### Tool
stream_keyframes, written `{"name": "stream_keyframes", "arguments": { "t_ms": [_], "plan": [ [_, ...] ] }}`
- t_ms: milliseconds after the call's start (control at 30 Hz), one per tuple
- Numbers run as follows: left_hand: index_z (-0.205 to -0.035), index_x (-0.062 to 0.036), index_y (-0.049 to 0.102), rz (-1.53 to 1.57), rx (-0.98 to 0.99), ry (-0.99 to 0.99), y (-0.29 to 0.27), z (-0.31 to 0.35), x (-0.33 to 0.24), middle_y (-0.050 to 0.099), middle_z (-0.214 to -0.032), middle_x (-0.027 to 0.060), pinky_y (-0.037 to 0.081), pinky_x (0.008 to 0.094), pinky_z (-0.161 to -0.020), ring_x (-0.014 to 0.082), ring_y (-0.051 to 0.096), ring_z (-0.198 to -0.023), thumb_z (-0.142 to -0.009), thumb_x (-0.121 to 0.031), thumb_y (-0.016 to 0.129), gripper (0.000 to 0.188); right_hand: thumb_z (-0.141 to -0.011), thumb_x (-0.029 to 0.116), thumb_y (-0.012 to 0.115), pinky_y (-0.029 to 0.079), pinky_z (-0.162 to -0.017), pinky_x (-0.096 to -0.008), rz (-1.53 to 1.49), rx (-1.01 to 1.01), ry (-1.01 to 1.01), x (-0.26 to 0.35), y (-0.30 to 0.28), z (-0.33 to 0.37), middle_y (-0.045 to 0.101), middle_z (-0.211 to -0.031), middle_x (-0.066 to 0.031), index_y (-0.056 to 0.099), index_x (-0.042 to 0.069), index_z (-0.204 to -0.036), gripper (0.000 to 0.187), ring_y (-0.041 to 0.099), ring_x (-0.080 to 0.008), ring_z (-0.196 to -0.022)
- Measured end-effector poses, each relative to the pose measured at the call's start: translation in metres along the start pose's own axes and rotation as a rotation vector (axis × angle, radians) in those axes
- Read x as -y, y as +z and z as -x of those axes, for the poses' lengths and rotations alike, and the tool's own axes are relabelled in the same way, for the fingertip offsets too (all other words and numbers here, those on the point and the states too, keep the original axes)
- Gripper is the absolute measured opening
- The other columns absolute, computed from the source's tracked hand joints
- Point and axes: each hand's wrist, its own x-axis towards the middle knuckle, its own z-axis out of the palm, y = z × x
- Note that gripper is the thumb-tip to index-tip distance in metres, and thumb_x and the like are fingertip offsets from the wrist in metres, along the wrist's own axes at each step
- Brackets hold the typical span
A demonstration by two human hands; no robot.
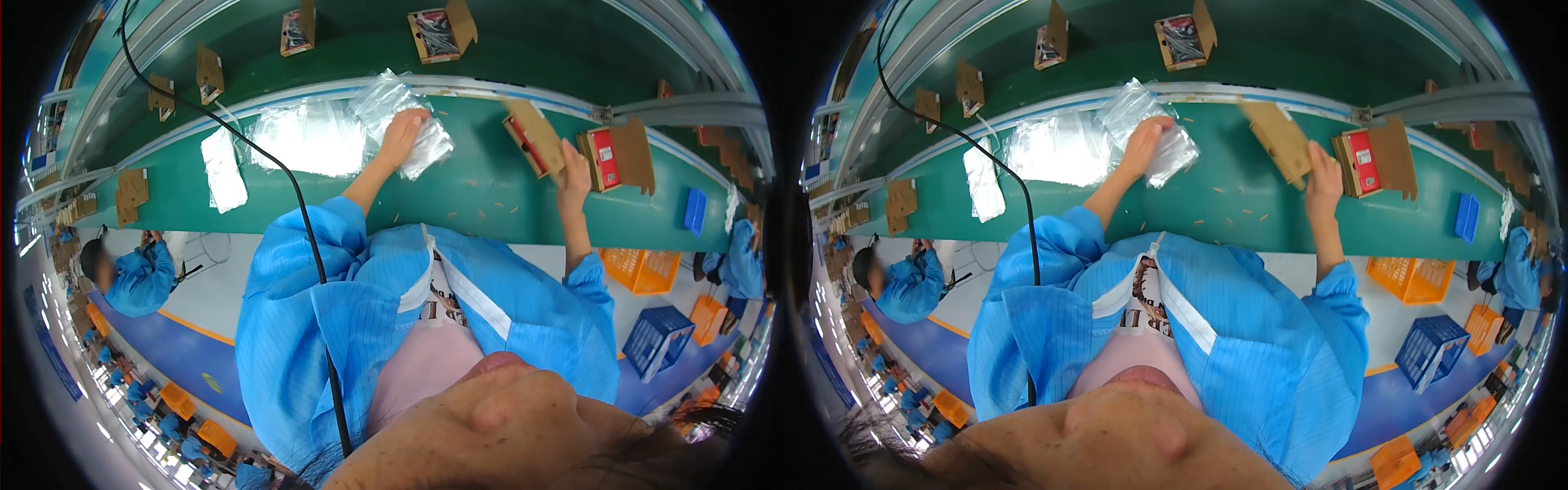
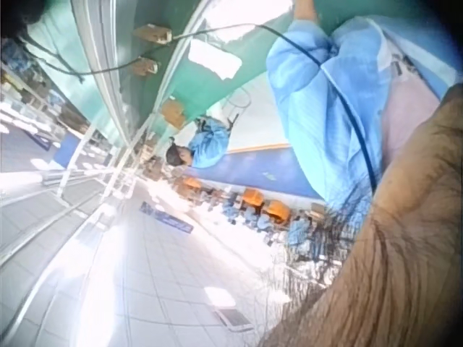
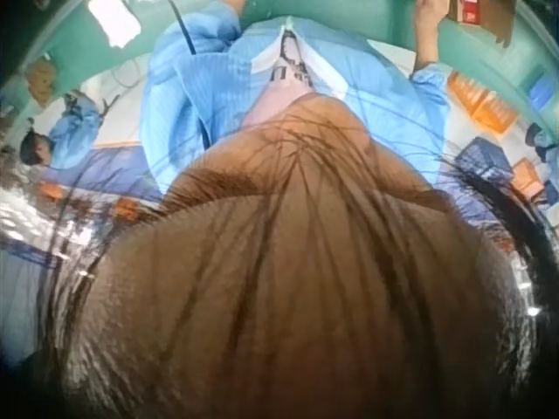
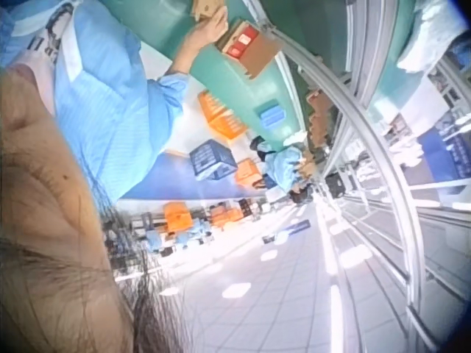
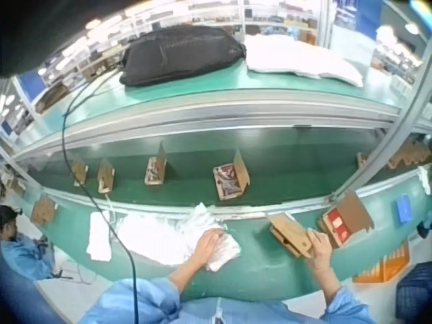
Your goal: The person is packaging smartphones into plastic bags and then into cardboard boxes on an electronics assembly line.
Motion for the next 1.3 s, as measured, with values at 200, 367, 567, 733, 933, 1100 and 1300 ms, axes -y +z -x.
{"name": "stream_keyframes", "arguments": {
  "t_ms": [200,367,567,733,933,1100,1300],
  "plan": [
    [-0.096,-0.0027,0.064,-0.116,0.002,0.130,-0.003,0.003,-0.007,0.062,-0.108,0.0124,0.040,0.0376,-0.094,0.0305,0.052,-0.105,-0.089,-0.019,0.051,0.022,-0.069,-0.007,0.058,0.052,-0.075,-0.0327,0.082,0.145,-0.400,0.026,-0.005,0.004,0.049,-0.130,-0.0151,0.059,0.015,-0.120,0.056,0.058,-0.0291,-0.091],
    [-0.093,-0.0026,0.063,-0.282,0.061,0.211,0.000,0.005,-0.009,0.059,-0.110,0.0114,0.040,0.0381,-0.093,0.0315,0.051,-0.105,-0.085,-0.018,0.055,0.019,-0.067,-0.008,0.058,0.052,-0.076,-0.0331,0.026,0.214,-0.481,0.024,-0.001,0.013,0.048,-0.132,-0.0144,0.061,0.016,-0.118,0.057,0.058,-0.0285,-0.092],
    [-0.100,-0.0039,0.063,-0.706,0.254,0.317,-0.006,0.003,-0.037,0.056,-0.118,0.0123,0.039,0.0405,-0.096,0.0303,0.051,-0.109,-0.082,-0.019,0.060,0.023,-0.083,-0.005,0.054,0.046,-0.087,-0.0317,-0.074,0.004,0.093,0.008,0.005,0.006,0.054,-0.127,-0.0115,0.059,0.011,-0.122,0.043,0.055,-0.0266,-0.103],
    [-0.099,-0.0045,0.063,-0.672,0.110,0.275,-0.005,0.003,-0.055,0.055,-0.111,0.0127,0.041,0.0417,-0.090,0.0311,0.050,-0.104,-0.078,-0.017,0.063,0.024,-0.090,0.014,0.055,0.050,-0.077,-0.0328,-0.229,-0.118,0.546,-0.020,0.020,0.010,0.064,-0.102,-0.0148,0.061,0.008,-0.117,0.028,0.063,-0.0251,-0.089],
    [-0.086,-0.0034,0.061,-0.555,0.028,0.121,-0.029,0.024,-0.038,0.056,-0.087,0.0137,0.042,0.0424,-0.075,0.0334,0.052,-0.085,-0.081,-0.010,0.060,0.009,-0.090,0.037,0.056,0.050,-0.055,-0.0394,-0.011,0.697,0.721,-0.012,-0.031,0.005,0.061,-0.056,-0.0134,0.059,0.000,-0.069,0.043,0.063,-0.0266,-0.052],
    [-0.088,-0.0044,0.056,-0.546,0.309,0.198,-0.016,0.043,-0.031,0.054,-0.089,0.0145,0.043,0.0426,-0.078,0.0333,0.052,-0.090,-0.072,-0.018,0.069,0.025,-0.075,0.029,0.073,0.047,-0.081,-0.0416,0.031,0.500,0.196,0.089,0.011,-0.019,0.056,-0.113,-0.0210,0.054,0.010,-0.115,0.048,0.057,-0.0329,-0.102],
    [-0.085,-0.0047,0.057,-0.691,0.378,0.213,-0.010,0.043,-0.019,0.056,-0.089,0.0117,0.047,0.0388,-0.076,0.0302,0.055,-0.089,-0.074,-0.007,0.057,0.011,-0.065,0.025,0.080,0.043,-0.089,-0.0462,0.227,0.754,0.035,0.094,0.068,-0.033,0.047,-0.124,-0.0177,0.035,0.024,-0.141,0.088,0.050,-0.0358,-0.109]
  ]
}}
